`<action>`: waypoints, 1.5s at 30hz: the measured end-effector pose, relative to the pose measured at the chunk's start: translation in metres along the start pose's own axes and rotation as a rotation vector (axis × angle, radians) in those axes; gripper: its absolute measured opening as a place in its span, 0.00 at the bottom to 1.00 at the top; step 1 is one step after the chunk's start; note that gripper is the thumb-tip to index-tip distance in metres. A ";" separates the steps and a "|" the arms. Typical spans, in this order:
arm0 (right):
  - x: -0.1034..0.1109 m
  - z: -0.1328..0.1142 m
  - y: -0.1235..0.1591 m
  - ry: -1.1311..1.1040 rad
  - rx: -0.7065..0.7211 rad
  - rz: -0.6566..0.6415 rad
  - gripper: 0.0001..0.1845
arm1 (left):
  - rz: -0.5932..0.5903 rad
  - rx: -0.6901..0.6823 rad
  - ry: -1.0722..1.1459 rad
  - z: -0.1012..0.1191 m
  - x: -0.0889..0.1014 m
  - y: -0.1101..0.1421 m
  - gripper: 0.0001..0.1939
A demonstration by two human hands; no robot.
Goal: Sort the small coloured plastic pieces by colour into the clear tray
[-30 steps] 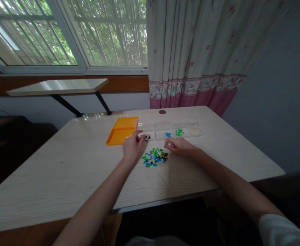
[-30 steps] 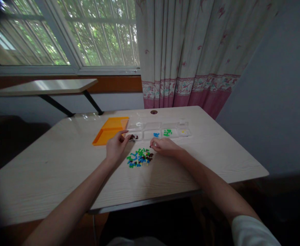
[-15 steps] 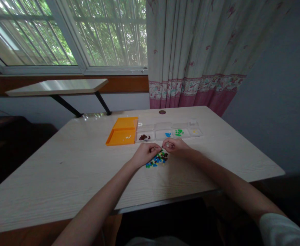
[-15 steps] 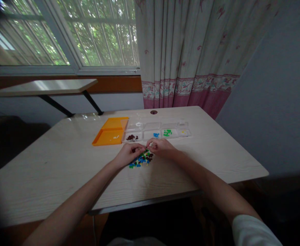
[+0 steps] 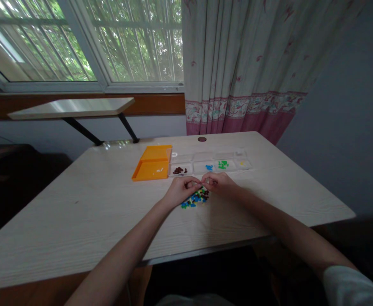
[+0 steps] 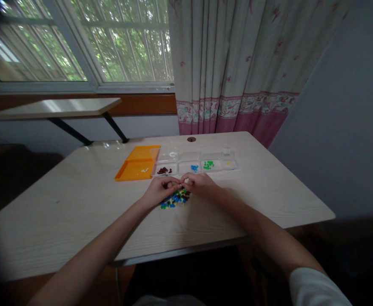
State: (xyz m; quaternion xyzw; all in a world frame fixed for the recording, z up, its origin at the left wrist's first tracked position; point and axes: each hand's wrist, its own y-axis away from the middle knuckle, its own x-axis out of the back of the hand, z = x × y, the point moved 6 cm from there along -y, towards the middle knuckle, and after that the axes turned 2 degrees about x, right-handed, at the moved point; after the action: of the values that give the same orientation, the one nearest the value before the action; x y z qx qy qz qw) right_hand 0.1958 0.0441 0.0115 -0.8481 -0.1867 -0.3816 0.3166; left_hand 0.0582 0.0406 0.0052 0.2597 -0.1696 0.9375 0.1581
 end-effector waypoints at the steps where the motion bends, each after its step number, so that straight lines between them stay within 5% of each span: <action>1: 0.001 -0.001 0.000 0.017 0.021 0.007 0.10 | 0.002 0.006 0.019 0.000 0.000 0.000 0.14; 15: 0.000 0.003 0.001 0.178 0.127 0.006 0.12 | 0.053 0.004 -0.010 -0.002 0.004 -0.001 0.14; 22: 0.007 0.009 0.001 0.207 0.003 -0.274 0.11 | 0.402 0.009 -0.103 -0.014 0.035 0.000 0.14; 27: 0.008 0.008 0.004 0.156 -0.038 -0.399 0.10 | 0.519 0.006 -0.211 -0.012 0.048 0.005 0.15; 45: 0.002 0.003 0.005 0.009 -0.033 -0.409 0.09 | 0.543 -0.032 -0.299 -0.003 0.049 0.008 0.14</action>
State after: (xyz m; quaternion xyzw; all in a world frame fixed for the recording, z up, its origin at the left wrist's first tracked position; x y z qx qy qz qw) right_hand 0.2017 0.0427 0.0097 -0.7959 -0.3474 -0.4446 0.2195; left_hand 0.0142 0.0451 0.0271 0.3375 -0.2691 0.8939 -0.1209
